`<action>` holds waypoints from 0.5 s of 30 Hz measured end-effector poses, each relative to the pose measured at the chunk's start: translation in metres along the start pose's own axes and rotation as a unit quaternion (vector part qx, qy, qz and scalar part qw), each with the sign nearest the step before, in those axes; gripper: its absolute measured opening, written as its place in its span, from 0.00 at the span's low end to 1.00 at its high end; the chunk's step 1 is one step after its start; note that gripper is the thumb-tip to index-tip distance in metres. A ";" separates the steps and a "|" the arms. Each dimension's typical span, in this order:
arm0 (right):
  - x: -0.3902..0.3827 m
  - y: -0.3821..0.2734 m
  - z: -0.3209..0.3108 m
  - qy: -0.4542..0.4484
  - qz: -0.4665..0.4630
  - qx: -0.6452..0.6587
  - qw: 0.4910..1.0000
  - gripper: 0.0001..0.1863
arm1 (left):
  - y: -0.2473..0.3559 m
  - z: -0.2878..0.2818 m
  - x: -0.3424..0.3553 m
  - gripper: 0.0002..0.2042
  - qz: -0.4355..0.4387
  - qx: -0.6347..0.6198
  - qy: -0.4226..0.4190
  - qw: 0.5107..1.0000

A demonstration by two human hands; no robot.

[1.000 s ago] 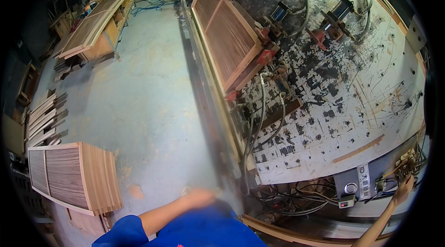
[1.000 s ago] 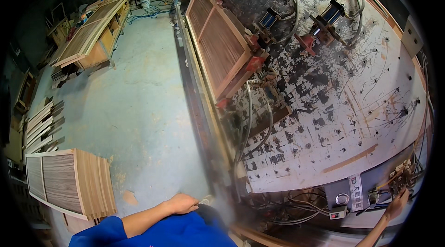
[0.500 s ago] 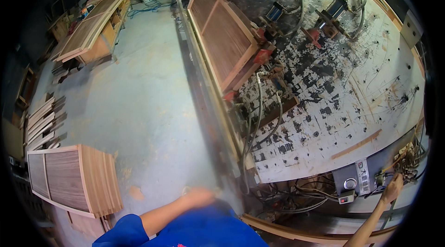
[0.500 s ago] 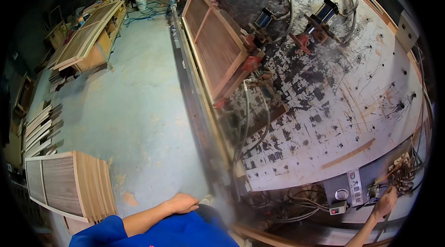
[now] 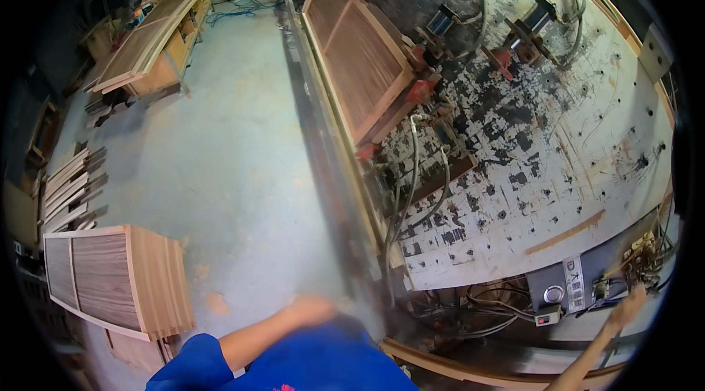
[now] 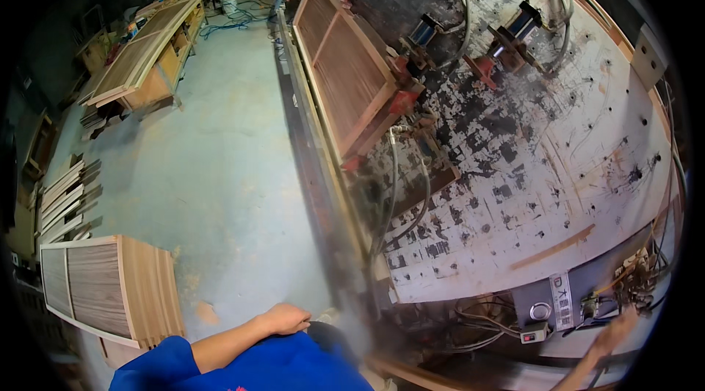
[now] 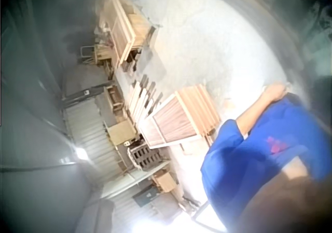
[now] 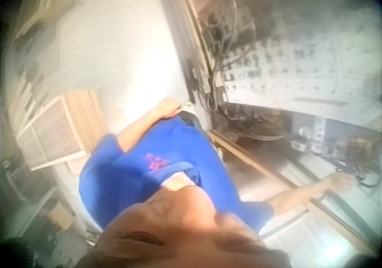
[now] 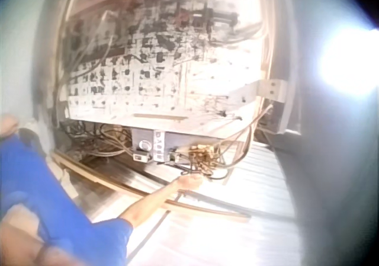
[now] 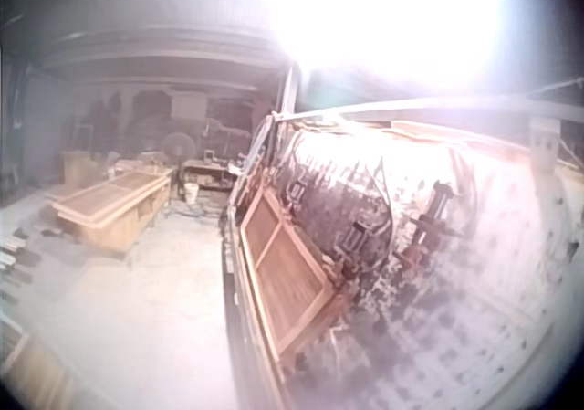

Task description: The person cleans and smooths a large wooden door panel in a workshop. They first wipe the surface with a cloth, then scrape the edges with a metal tool, and finally use a handheld electric sander to smooth the wood grain.

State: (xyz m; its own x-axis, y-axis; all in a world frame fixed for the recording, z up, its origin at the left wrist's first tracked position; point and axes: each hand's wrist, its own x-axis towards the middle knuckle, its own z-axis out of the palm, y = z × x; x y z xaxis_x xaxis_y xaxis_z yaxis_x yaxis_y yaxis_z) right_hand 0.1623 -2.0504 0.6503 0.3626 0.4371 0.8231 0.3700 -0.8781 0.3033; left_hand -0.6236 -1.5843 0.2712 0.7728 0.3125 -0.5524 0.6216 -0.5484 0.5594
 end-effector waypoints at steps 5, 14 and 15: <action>0.068 -0.066 -0.026 0.046 -0.028 0.017 0.998 0.18 | -0.003 0.006 0.011 0.15 0.024 -0.022 0.022 0.999; 0.045 -0.092 -0.021 0.097 -0.049 0.011 0.994 0.15 | 0.011 -0.010 0.012 0.15 0.018 -0.009 -0.002 1.000; 0.034 -0.094 -0.021 0.094 -0.060 -0.001 0.994 0.15 | 0.015 -0.013 0.015 0.15 0.016 -0.003 -0.011 1.000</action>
State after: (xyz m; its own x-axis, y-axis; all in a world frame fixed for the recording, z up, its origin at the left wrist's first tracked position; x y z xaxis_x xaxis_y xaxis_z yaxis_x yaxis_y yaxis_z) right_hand 0.1216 -1.9571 0.6604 0.1500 0.4948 0.8560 0.3995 -0.8223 0.4053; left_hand -0.6011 -1.5778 0.2801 0.7890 0.2785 -0.5477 0.5980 -0.5528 0.5803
